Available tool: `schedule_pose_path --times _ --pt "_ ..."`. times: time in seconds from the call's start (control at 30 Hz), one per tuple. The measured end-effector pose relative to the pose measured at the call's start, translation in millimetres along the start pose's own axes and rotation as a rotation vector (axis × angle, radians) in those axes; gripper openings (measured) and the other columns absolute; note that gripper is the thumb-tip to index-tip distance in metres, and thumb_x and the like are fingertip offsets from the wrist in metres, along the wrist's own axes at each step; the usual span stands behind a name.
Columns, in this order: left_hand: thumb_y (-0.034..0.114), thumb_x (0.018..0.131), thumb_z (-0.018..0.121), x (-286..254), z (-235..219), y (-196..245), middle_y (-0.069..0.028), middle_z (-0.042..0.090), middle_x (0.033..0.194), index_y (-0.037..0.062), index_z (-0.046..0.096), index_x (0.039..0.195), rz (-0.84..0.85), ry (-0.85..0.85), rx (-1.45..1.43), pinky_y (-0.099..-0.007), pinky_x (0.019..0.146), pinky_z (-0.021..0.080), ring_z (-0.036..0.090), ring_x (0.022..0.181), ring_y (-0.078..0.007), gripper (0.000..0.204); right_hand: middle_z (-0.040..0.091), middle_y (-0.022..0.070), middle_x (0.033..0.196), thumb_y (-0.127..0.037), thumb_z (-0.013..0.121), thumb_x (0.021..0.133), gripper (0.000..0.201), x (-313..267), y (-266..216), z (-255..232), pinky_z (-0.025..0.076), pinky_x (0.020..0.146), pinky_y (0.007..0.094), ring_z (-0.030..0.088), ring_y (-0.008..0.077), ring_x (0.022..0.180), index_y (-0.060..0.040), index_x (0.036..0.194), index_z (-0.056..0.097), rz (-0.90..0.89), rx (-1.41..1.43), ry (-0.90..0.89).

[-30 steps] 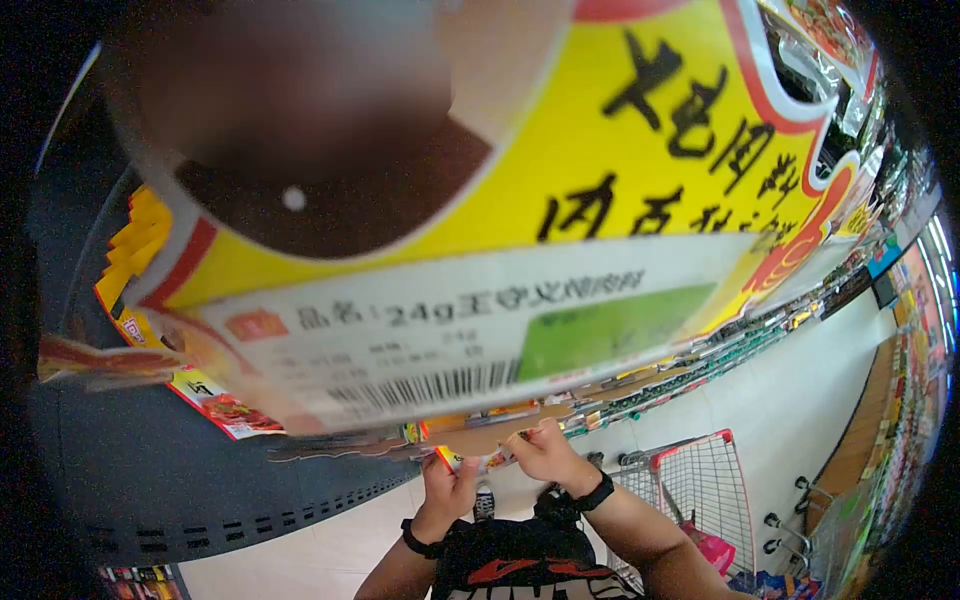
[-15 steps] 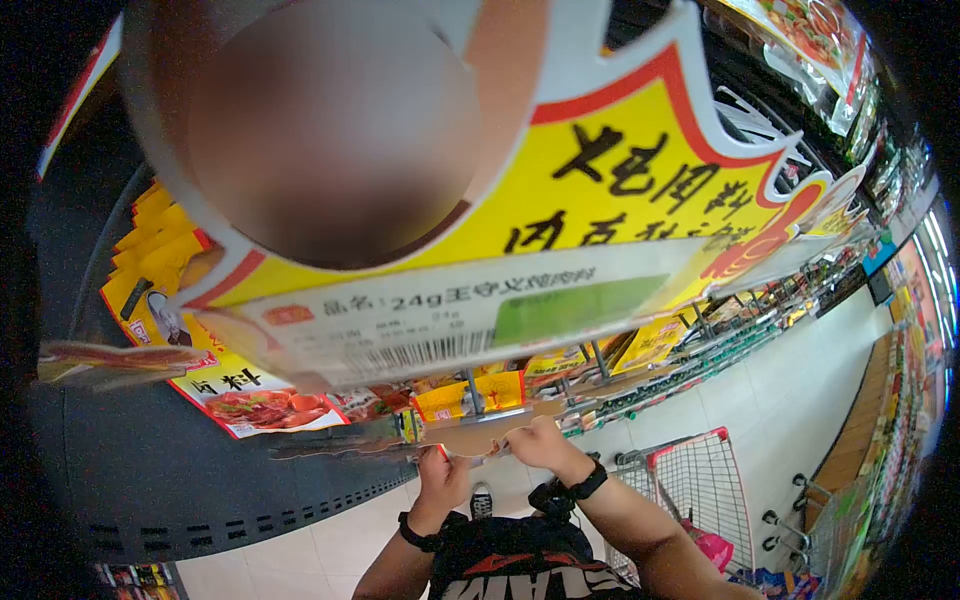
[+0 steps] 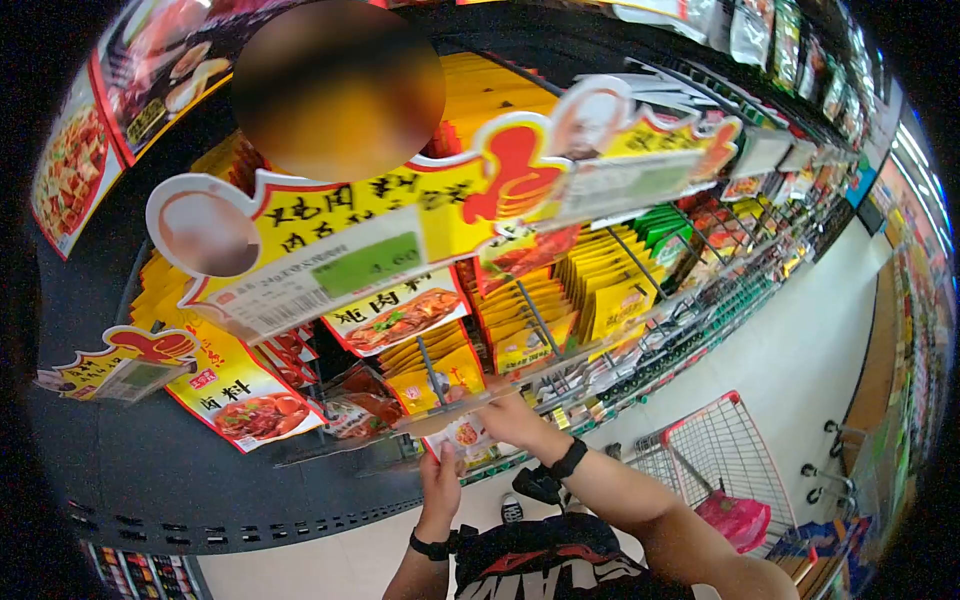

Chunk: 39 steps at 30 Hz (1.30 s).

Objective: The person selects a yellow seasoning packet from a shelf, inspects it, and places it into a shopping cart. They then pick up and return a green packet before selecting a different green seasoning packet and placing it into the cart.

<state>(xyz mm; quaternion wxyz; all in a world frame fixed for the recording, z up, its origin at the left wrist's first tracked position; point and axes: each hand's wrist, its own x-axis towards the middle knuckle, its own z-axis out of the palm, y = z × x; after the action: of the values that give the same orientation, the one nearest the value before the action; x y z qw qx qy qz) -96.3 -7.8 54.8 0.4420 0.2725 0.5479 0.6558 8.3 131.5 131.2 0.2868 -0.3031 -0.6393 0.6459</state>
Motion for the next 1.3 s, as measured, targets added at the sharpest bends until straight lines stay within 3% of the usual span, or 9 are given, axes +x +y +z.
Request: schedule_pose_path --times 0.13,0.37,0.43,0.53,0.63,0.87,1.07,1.17,1.3 --pt "0.025 0.103 0.054 -6 1 0 0.0046 0.048 0.07 0.0056 0.058 0.098 0.023 0.007 -0.003 -0.0228 0.052 0.033 0.041 0.058 -0.0042 0.021 0.069 0.0034 0.093 -0.025 0.06 0.1 0.029 2 4 3 0.049 0.074 0.0281 0.058 0.0079 0.086 0.0008 0.109 0.067 -0.09 0.023 -0.02" --pt "0.021 0.101 0.058 -19 10 11 0.0058 0.046 0.07 0.0073 0.056 0.104 0.043 0.121 -0.14 -0.022 0.051 0.032 0.04 0.058 -0.0041 0.015 0.066 0.0037 0.076 -0.033 0.067 0.094 0.039 -3 26 0 0.051 0.052 0.0274 0.061 0.0093 0.062 0.0012 0.112 0.065 -0.136 -0.105 -0.008" --pt "0.021 0.1 0.059 -22 12 12 0.006 0.043 0.068 0.0084 0.055 0.101 -0.04 0.152 -0.331 -0.0217 0.05 0.03 0.038 0.056 -0.0044 0.014 0.067 0.0082 0.084 -0.032 0.069 0.092 0.037 -18 19 1 0.054 0.066 0.0307 0.064 0.0137 0.074 0.0005 0.109 0.063 -0.245 -0.162 0.107" --pt "0.025 0.1 0.059 -15 3 10 0.0048 0.042 0.066 0.0096 0.053 0.093 -0.193 0.178 -0.635 -0.0223 0.048 0.029 0.036 0.053 -0.0057 0.018 0.066 0.009 0.081 -0.031 0.069 0.091 0.033 -36 34 -14 0.052 0.07 0.0322 0.064 0.0157 0.077 -0.0005 0.101 0.062 -0.127 -0.236 -0.003" --pt "0.029 0.102 0.056 -9 -3 11 0.0036 0.043 0.066 0.011 0.049 0.085 -0.211 0.107 -0.714 -0.0234 0.047 0.031 0.036 0.051 -0.0076 0.026 0.068 0.0056 0.085 -0.023 0.07 0.092 0.025 -71 35 -28 0.053 0.069 0.0276 0.064 0.0089 0.08 -0.0008 0.097 0.06 -0.156 -0.12 0.012" --pt "0.023 0.104 0.049 4 15 29 0.0 0.049 0.076 -0.0019 0.054 0.113 -0.359 0.134 -0.77 -0.0217 0.05 0.039 0.039 0.052 -0.0087 0.027 0.068 0.0064 0.083 -0.02 0.065 0.091 0.019 -158 76 -66 0.052 0.068 0.0314 0.064 0.0141 0.077 -0.0016 0.095 0.064 -0.054 -0.054 0.081" --pt "0.017 0.103 0.049 20 15 -2 -0.0113 0.059 0.116 -0.0035 0.037 0.145 -0.12 0.145 -0.576 -0.0183 0.072 0.048 0.057 0.08 -0.0103 0.048 0.07 0.008 0.087 -0.02 0.064 0.091 0.019 -194 90 -92 0.052 0.069 0.0327 0.066 0.0166 0.079 -0.0017 0.096 0.064 0.058 0.025 0.209" --pt "0.003 0.101 0.045 18 42 6 -0.012 0.053 0.117 -0.0058 0.023 0.151 -0.034 0.093 -0.456 -0.0262 0.091 0.047 0.055 0.101 -0.016 0.056 0.069 0.0087 0.088 -0.02 0.063 0.092 0.019 -192 76 -107 0.053 0.07 0.0339 0.066 0.0187 0.078 -0.0018 0.097 0.063 0.061 -0.087 0.161" --pt "0.005 0.099 0.048 17 82 7 -0.0139 0.051 0.121 -0.007 0.029 0.147 0.031 0.061 -0.479 -0.0286 0.094 0.047 0.055 0.109 -0.0212 0.053 0.069 0.0104 0.089 -0.022 0.064 0.092 0.022 -189 64 -137 0.053 0.07 0.0356 0.067 0.0225 0.079 -0.0017 0.101 0.062 0.035 -0.153 0.073"
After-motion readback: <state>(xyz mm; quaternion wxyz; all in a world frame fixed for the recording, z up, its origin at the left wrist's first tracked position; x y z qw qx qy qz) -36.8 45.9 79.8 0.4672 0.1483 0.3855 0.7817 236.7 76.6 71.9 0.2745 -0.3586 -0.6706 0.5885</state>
